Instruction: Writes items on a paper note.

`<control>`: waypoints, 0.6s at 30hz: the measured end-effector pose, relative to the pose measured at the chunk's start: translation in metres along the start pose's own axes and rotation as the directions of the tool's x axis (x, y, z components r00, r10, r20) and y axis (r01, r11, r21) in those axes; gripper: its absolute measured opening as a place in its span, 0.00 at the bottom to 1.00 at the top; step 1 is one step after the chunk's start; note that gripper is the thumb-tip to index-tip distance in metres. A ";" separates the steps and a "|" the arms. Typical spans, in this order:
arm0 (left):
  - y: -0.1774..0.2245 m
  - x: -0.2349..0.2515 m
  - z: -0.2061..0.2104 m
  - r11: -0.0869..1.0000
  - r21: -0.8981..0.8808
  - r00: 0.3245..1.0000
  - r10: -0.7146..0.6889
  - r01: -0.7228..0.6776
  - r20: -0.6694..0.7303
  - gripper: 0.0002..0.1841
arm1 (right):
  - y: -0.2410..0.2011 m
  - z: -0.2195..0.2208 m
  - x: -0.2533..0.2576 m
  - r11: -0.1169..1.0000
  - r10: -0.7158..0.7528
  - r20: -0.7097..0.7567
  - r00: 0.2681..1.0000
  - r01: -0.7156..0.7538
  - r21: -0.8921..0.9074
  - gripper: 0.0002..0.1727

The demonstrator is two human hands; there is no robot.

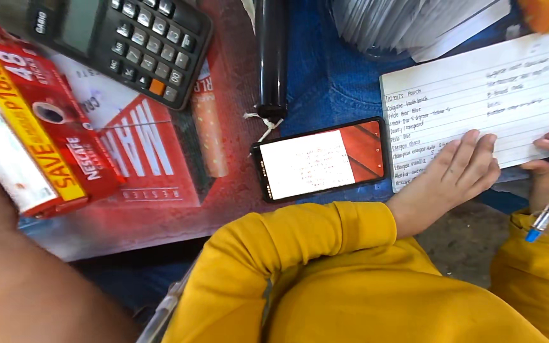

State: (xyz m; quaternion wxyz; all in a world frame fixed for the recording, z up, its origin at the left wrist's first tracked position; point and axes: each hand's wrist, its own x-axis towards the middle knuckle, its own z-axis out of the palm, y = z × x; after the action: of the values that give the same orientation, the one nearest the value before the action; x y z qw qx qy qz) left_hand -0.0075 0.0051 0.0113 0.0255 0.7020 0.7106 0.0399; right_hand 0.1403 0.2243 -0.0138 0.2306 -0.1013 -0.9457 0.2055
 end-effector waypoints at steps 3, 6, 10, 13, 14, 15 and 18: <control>0.000 0.000 0.000 1.000 -0.021 1.000 -0.001 0.001 0.002 0.35 | 0.003 -0.001 -0.002 1.000 0.000 0.013 1.000 0.000 0.010 0.18; 0.001 0.000 0.000 1.000 -0.005 1.000 -0.005 0.005 0.002 0.35 | 0.003 -0.006 -0.001 1.000 0.029 0.052 0.998 -0.029 0.009 0.19; 0.002 -0.002 0.004 1.000 -0.017 1.000 -0.021 0.021 -0.022 0.36 | 0.014 -0.022 0.011 0.988 0.071 0.123 0.990 -0.086 0.125 0.32; 0.005 -0.005 0.010 0.993 -0.109 0.995 -0.046 0.037 -0.087 0.39 | -0.018 -0.025 0.052 0.920 0.212 0.059 0.976 -0.219 0.325 0.48; 0.005 -0.006 0.010 0.993 -0.112 0.995 -0.049 0.039 -0.089 0.39 | -0.031 -0.021 0.069 0.878 0.260 0.006 0.966 -0.239 0.416 0.46; 0.005 -0.006 0.010 0.993 -0.109 0.995 -0.049 0.040 -0.085 0.38 | -0.043 -0.015 0.084 0.832 0.297 -0.033 0.954 -0.241 0.500 0.37; 0.006 -0.006 0.011 0.993 -0.108 0.996 -0.061 0.053 -0.072 0.38 | -0.063 0.007 0.111 0.757 0.298 0.033 0.954 -0.257 0.601 0.11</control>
State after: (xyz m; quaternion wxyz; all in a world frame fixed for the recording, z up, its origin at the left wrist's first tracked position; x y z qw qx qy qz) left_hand -0.0005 -0.0006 0.0011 0.0368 0.6771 0.7277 0.1033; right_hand 0.0339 0.1976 0.0520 0.2481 -0.1687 -0.7985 0.5218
